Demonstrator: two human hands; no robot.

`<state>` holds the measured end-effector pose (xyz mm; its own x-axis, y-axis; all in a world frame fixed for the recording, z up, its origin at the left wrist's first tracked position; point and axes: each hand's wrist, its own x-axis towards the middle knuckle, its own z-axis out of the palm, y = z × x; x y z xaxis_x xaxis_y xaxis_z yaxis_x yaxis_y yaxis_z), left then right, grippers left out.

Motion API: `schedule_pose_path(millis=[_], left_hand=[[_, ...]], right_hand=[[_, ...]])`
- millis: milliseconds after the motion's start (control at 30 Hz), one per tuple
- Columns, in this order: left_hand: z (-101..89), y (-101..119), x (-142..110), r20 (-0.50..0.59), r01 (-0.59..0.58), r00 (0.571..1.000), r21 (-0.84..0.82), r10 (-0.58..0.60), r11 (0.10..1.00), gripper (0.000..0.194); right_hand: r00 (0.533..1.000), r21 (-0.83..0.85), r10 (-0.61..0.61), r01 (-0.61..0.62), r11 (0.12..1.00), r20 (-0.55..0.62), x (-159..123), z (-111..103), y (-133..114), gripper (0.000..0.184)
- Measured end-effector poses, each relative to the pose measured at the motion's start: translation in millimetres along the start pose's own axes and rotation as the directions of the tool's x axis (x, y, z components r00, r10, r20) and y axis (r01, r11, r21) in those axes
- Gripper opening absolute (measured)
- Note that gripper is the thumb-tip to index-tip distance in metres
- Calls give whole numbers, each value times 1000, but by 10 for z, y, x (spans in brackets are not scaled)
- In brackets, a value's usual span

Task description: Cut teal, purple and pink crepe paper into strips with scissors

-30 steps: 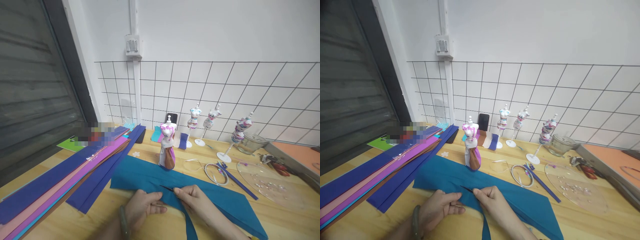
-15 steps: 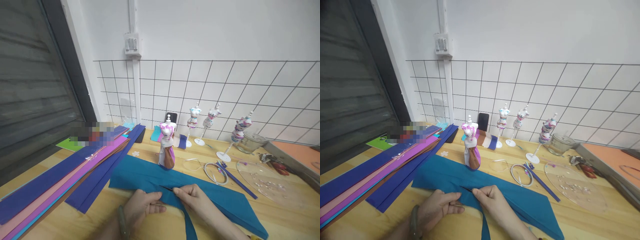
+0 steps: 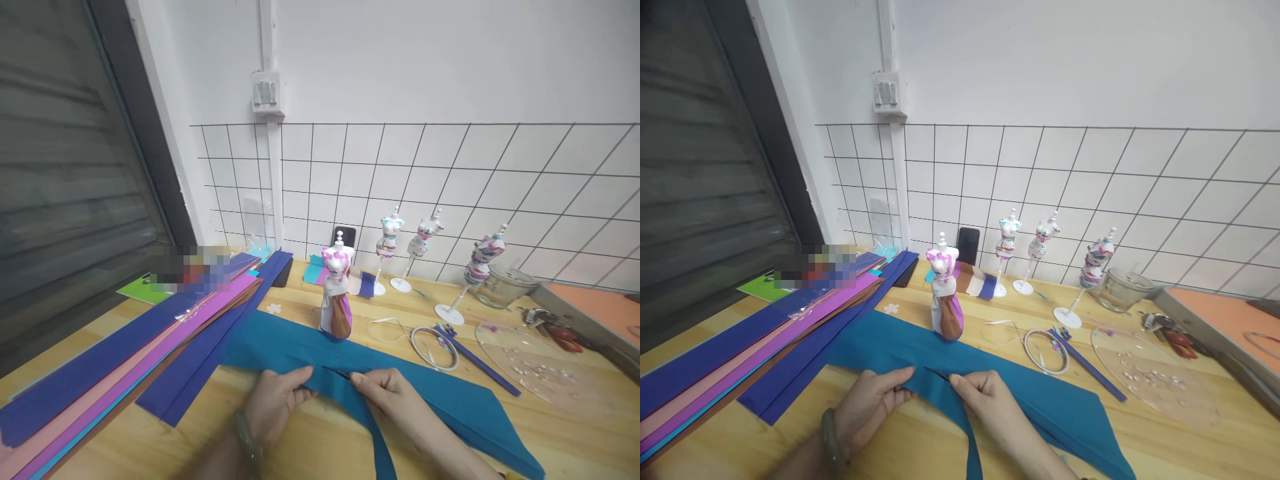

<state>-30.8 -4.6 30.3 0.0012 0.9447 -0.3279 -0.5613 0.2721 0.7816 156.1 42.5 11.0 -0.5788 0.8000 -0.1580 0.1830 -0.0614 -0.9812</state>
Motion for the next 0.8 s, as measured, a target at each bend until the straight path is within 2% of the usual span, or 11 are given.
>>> schedule_pose_path(millis=[100,533,700,800], left_hand=[[23,31,-26,22,28,999,25,-29,999,20],[-19,22,-11,30,39,999,73,-41,997,19],[-29,26,6,19,3,1000,57,-4,998,18],[-50,15,30,21,-20,1000,46,19,999,23]], right_hand=[[1000,20,11,-11,1000,2,-4,-4,3,57],[999,-91,45,-47,995,-24,46,-26,-54,57],[998,-91,58,-58,994,-7,111,33,-120,59],[997,-130,71,-74,989,-27,165,88,-115,59]])
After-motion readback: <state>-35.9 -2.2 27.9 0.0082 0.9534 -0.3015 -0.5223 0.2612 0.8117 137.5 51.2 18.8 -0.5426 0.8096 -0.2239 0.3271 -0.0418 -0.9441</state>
